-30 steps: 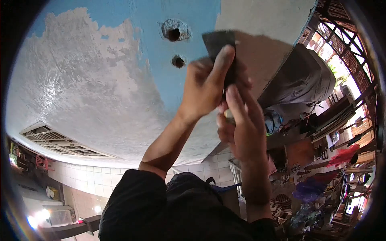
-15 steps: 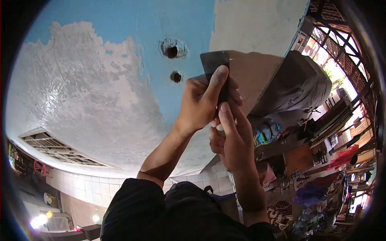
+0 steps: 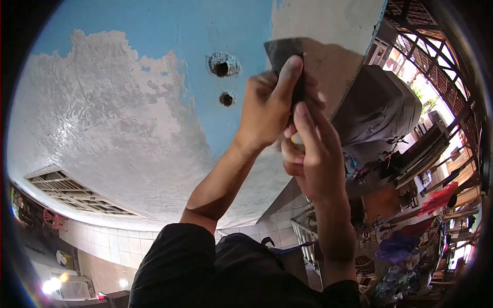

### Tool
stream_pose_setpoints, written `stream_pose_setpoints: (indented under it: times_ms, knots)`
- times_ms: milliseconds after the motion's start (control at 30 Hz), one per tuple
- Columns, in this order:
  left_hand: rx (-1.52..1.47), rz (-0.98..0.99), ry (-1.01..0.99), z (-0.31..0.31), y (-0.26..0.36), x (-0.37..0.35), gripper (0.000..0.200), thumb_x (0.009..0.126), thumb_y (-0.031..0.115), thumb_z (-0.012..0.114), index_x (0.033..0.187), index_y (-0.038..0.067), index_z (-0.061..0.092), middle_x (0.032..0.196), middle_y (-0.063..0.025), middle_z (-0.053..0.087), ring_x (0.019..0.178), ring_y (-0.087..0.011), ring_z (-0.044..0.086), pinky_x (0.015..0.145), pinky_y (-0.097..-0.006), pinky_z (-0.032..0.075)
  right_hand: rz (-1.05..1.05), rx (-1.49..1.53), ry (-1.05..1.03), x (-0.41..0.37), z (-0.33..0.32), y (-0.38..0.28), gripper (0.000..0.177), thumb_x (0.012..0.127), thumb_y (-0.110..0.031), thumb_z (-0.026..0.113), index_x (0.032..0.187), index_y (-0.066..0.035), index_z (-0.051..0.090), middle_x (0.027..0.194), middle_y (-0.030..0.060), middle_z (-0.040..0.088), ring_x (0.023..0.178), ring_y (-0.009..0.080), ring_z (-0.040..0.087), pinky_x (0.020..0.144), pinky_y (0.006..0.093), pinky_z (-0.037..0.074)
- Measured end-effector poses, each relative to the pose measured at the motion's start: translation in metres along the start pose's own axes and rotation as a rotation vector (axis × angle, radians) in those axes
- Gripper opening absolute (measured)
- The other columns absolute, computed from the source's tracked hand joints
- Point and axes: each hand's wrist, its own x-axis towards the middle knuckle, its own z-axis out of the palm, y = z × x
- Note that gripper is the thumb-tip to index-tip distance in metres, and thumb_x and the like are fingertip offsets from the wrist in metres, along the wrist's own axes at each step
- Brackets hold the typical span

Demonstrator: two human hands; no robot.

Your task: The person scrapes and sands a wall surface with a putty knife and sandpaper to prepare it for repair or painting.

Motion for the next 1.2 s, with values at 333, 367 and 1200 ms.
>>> stream_pose_setpoints:
  times_ms: [333, 367, 1200]
  knots:
    - [0.005, 0.075, -0.023, 0.003, 0.0, 0.007, 0.046, 0.101, 0.034, 0.047, 0.081, -0.002, 0.066, 0.068, -0.0115, 0.068, 0.041, -0.0091, 0.055, 0.032, -0.0199, 0.036, -0.014, -0.04, 0.023, -0.002, 0.006, -0.008, 0.025, 0.1, -0.032, 0.05, 0.114, -0.012, 0.056, 0.082, -0.0028, 0.045, 0.048, 0.0019, 0.034, 0.037, 0.017, 0.019]
    - [0.012, 0.097, -0.02, 0.002, -0.002, 0.009, 0.045, 0.101, 0.034, 0.047, 0.082, -0.002, 0.067, 0.068, -0.0116, 0.069, 0.041, -0.0093, 0.056, 0.032, -0.0199, 0.036, -0.023, -0.048, 0.023, -0.002, 0.006, -0.007, 0.026, 0.1, -0.032, 0.051, 0.116, -0.012, 0.056, 0.083, -0.0029, 0.045, 0.048, 0.0017, 0.034, 0.037, 0.0168, 0.019]
    - [-0.087, 0.13, -0.057, 0.017, 0.035, 0.032, 0.042, 0.099, 0.034, 0.049, 0.084, -0.003, 0.064, 0.071, -0.0118, 0.067, 0.056, -0.0157, 0.063, 0.049, -0.026, 0.049, -0.104, 0.12, -0.291, 0.007, 0.002, -0.037, 0.044, 0.103, -0.029, 0.038, 0.144, -0.014, 0.032, 0.077, -0.0014, 0.046, 0.044, 0.0063, 0.033, 0.035, 0.019, 0.024]
